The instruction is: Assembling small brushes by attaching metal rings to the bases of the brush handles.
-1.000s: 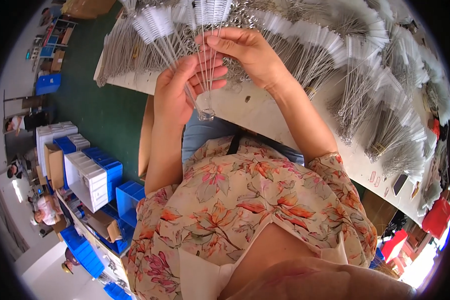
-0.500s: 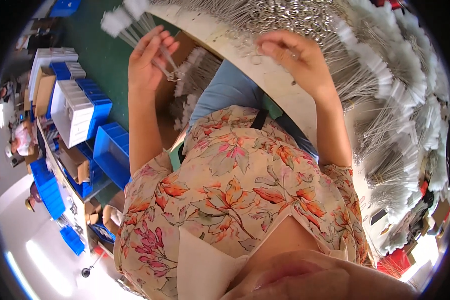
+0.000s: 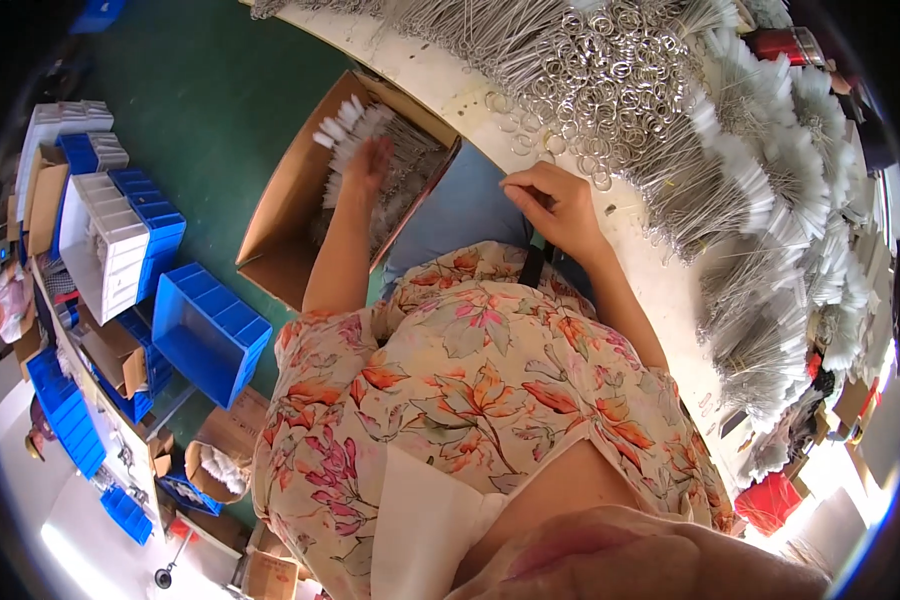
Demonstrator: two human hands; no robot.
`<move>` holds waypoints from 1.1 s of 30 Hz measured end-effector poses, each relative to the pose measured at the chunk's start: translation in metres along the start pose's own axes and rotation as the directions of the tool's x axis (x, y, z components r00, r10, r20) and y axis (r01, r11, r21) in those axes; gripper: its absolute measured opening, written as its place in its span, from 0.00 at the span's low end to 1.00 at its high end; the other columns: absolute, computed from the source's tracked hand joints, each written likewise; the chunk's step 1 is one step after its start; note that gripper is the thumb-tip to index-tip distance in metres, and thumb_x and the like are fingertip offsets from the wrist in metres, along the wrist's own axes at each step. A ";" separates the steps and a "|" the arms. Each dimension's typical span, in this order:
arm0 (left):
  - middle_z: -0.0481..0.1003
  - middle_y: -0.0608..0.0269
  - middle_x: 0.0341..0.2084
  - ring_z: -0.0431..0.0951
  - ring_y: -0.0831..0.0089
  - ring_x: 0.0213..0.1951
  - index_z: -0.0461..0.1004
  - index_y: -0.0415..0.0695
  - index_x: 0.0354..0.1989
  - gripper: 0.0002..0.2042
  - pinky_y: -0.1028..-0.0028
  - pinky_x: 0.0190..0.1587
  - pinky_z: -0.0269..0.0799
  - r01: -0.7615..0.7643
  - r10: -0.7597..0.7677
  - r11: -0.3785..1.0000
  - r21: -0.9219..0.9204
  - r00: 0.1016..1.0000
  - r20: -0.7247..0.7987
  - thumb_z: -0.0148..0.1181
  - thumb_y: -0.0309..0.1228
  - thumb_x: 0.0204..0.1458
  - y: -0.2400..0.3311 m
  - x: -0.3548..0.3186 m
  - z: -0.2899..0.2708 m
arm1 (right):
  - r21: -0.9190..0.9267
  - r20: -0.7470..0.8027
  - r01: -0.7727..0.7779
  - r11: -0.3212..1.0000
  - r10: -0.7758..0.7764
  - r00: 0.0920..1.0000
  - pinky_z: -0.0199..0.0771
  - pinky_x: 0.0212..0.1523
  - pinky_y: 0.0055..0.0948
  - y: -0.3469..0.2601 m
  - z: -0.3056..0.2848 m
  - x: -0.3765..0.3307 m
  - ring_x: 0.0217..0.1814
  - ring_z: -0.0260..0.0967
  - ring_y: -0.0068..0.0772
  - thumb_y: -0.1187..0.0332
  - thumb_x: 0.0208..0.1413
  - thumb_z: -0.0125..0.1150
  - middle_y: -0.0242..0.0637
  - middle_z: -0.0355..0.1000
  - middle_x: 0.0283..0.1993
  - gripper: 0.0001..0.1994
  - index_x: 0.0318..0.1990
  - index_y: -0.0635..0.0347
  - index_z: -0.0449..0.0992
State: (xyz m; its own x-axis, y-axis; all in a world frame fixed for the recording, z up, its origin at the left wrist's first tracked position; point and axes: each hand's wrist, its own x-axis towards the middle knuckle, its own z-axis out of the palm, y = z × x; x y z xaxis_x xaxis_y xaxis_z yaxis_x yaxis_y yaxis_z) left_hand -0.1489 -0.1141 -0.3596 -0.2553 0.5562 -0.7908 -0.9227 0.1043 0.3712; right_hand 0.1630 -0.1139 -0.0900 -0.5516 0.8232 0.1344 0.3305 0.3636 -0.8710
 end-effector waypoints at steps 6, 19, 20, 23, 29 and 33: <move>0.70 0.46 0.43 0.70 0.54 0.47 0.66 0.37 0.49 0.16 0.58 0.48 0.69 0.156 -0.102 0.969 0.192 0.959 -0.263 0.49 0.35 0.57 -0.025 0.022 -0.085 | 0.017 -0.010 0.034 0.999 -0.034 0.999 0.64 0.22 0.22 -0.004 0.014 0.009 0.21 0.64 0.24 0.75 0.47 0.62 0.33 0.68 0.23 0.04 0.32 0.60 0.77; 0.72 0.59 0.39 0.73 0.71 0.39 0.68 0.39 0.46 0.12 0.71 0.47 0.71 -0.255 -0.064 0.957 0.140 0.287 0.956 0.46 0.31 0.59 0.139 -0.209 0.255 | 0.095 -0.084 0.137 0.986 -0.130 0.988 0.71 0.25 0.27 -0.010 -0.052 -0.020 0.25 0.70 0.32 0.75 0.47 0.61 0.36 0.71 0.27 0.03 0.31 0.61 0.76; 0.73 0.58 0.40 0.73 0.72 0.40 0.69 0.39 0.46 0.12 0.71 0.46 0.71 -0.319 -0.136 0.925 0.206 0.227 0.964 0.46 0.32 0.58 0.137 -0.216 0.303 | 0.092 -0.114 0.147 0.985 -0.137 0.984 0.71 0.25 0.27 -0.014 -0.066 -0.023 0.25 0.70 0.32 0.75 0.47 0.61 0.36 0.71 0.27 0.03 0.31 0.61 0.76; 0.73 0.57 0.41 0.74 0.71 0.41 0.69 0.38 0.45 0.12 0.72 0.43 0.71 -0.685 -0.218 0.630 0.366 0.297 0.930 0.47 0.31 0.58 0.084 -0.219 0.441 | -0.042 -0.330 0.089 0.995 -0.098 0.939 0.72 0.26 0.29 -0.016 -0.120 -0.040 0.25 0.71 0.34 0.73 0.47 0.60 0.36 0.72 0.28 0.03 0.31 0.60 0.76; 0.75 0.54 0.40 0.76 0.60 0.40 0.70 0.44 0.47 0.15 0.64 0.40 0.73 -0.694 -0.177 -0.678 0.244 0.476 0.861 0.54 0.35 0.52 0.053 -0.078 0.573 | -0.310 -0.496 -0.147 0.939 -0.028 0.868 0.71 0.29 0.25 -0.024 -0.222 -0.063 0.28 0.70 0.30 0.74 0.49 0.60 0.37 0.74 0.29 0.04 0.33 0.64 0.77; 0.74 0.50 0.38 0.74 0.52 0.42 0.72 0.46 0.41 0.13 0.57 0.42 0.71 -0.272 0.025 -0.961 0.053 0.105 0.994 0.55 0.36 0.49 -0.009 -0.097 0.575 | -0.358 -0.628 -0.413 0.837 0.112 0.770 0.74 0.33 0.29 0.000 -0.299 -0.072 0.30 0.73 0.31 0.68 0.51 0.59 0.37 0.76 0.30 0.07 0.32 0.62 0.77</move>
State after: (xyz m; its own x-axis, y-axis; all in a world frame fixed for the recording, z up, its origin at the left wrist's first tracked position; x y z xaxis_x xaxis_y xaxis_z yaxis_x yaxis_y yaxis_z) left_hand 0.0506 0.3057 -0.0067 0.2378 0.8806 0.4098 0.9712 -0.2082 -0.1160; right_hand 0.4323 -0.0427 0.0413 0.0930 0.9485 0.3027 0.7787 0.1201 -0.6158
